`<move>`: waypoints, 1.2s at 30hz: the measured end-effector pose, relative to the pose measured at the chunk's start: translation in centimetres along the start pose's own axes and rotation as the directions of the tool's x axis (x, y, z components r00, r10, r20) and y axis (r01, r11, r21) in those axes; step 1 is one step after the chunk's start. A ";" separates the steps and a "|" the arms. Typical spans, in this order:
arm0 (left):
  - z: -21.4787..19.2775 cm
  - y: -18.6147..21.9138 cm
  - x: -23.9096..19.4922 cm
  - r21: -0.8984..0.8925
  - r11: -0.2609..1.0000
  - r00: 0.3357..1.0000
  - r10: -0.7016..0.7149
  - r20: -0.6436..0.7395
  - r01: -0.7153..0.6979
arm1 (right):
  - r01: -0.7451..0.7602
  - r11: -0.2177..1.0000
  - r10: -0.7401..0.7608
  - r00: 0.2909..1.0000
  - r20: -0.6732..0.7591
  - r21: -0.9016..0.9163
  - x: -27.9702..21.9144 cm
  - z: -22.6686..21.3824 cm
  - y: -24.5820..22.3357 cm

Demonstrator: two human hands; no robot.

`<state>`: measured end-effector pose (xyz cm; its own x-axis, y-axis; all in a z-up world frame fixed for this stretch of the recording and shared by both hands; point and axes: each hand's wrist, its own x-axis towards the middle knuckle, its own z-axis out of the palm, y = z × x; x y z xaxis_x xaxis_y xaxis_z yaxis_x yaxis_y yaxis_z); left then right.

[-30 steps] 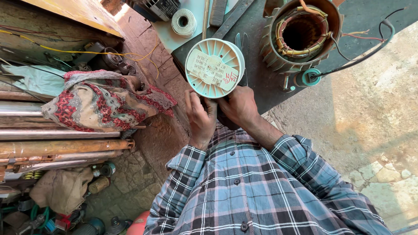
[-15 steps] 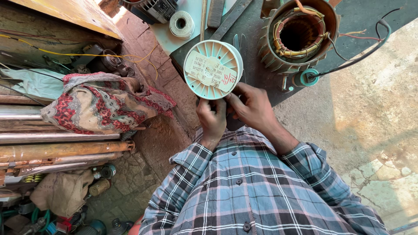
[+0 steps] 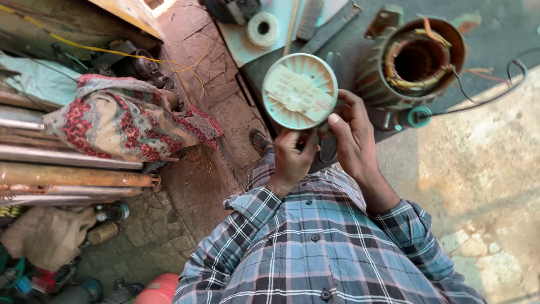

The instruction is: The person works on a motor stator, using shears to trim copper wire and a hammer to adjust the component. They then retrieve a spool of copper wire and a roll of tape from a shelf, return to the workbench, and prepare the wire for winding.

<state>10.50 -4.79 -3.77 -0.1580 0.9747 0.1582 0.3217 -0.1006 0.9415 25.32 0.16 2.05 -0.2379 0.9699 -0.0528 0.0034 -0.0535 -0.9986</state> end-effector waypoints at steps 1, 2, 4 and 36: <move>-0.1 0.1 0.2 0.026 1.000 1.000 -0.008 0.011 0.008 | -0.011 0.999 0.011 1.000 -0.003 0.031 0.2 0.3 0.0; -0.3 0.3 0.3 0.067 0.997 0.999 0.048 0.025 -0.049 | 0.001 1.000 -0.001 1.000 -0.006 -0.004 0.5 0.6 0.0; -0.7 0.6 0.6 0.146 0.976 0.986 0.153 0.066 -0.161 | 0.021 0.997 -0.022 1.000 -0.015 -0.073 0.9 1.2 -0.1; -36.4 -2.7 15.2 -0.297 0.952 0.707 0.157 0.689 0.078 | -0.022 1.000 0.026 0.835 -0.550 0.014 1.8 26.2 -5.2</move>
<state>-26.78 3.00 6.92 0.5822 0.8112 0.0548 0.0161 -0.0789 0.9968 -0.60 -4.04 7.43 0.3357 0.9390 -0.0755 -0.0048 -0.0784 -0.9969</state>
